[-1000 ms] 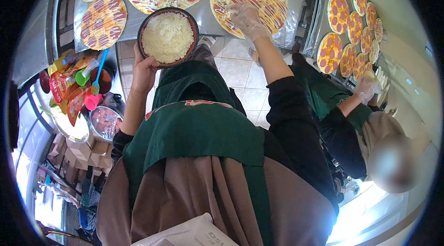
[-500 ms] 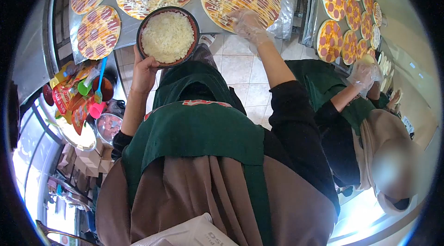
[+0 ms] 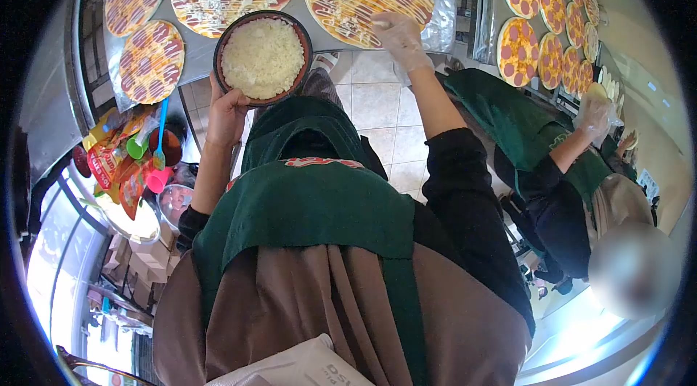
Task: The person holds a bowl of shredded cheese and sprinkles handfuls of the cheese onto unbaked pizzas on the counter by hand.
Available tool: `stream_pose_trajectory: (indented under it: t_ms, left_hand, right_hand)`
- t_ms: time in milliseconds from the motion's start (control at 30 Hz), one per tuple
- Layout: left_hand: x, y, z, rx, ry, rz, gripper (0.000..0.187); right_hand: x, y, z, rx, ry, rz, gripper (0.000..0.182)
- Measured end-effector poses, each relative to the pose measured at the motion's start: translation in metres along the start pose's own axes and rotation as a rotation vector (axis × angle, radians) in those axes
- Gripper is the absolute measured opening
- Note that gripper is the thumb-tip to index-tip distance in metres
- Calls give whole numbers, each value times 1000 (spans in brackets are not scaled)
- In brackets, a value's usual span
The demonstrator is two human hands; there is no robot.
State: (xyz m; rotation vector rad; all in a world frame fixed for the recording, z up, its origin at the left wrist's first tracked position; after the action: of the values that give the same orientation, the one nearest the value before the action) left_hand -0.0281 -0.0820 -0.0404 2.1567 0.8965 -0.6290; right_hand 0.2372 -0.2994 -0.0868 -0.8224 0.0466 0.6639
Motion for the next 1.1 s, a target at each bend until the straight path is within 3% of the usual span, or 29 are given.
stream_pose_trajectory:
  t_ms: [33,267,333,367,433,567,633,767,833,867,933,967,1033,1100]
  left_hand:
    - [0,1,0,-5,1,-4,68]
    - [1,6,-3,-3,-12,12,66]
    - [1,10,-7,-8,-11,5,66]
    - [2,10,-7,-4,-13,11,66]
    - [4,8,-8,1,-8,39,66]
    - [6,11,-11,15,-38,57,67]
    - [5,19,-17,13,-41,67,68]
    - [13,16,-13,-17,-42,85,68]
    - [14,20,-15,-27,-27,64,68]
    - [14,22,-16,-24,-27,68,68]
    - [13,25,-17,6,-58,59,66]
    - [13,27,-17,8,-60,64,66]
    - [14,31,-16,2,-61,85,66]
    - [17,29,-13,-8,-56,82,66]
  right_hand:
    - [-2,-1,-12,242,234,-16,26]
    - [-24,-13,-50,451,436,-392,28]
    - [-32,-6,-49,-491,-262,-290,30]
    - [-34,4,-58,-491,-257,-295,30]
    - [-36,26,-88,774,275,-411,27]
    - [-43,30,-63,576,469,-367,27]
    - [-41,39,-64,944,515,-414,35]
    - [-47,28,-61,963,561,-662,32]
    - [-41,15,-78,426,324,-646,30]
    - [-41,16,-81,427,325,-650,30]
    - [-49,15,-68,797,515,-773,30]
    - [-54,9,-65,798,515,-779,30]
    - [-52,14,-61,814,562,-397,28]
    - [-48,33,-75,888,542,-441,25]
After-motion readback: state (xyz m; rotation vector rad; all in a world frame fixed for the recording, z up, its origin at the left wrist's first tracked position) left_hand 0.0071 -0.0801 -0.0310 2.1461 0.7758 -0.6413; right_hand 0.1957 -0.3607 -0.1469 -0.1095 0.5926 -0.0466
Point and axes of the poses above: each hand's wrist, its own x-axis towards the middle knuckle, its own y-axis out of the palm, z = x × y, the point moved 5 cm from there along x, towards the middle knuckle, and after that the axes turned 2 degrees about -z, right-handed, at the moved point
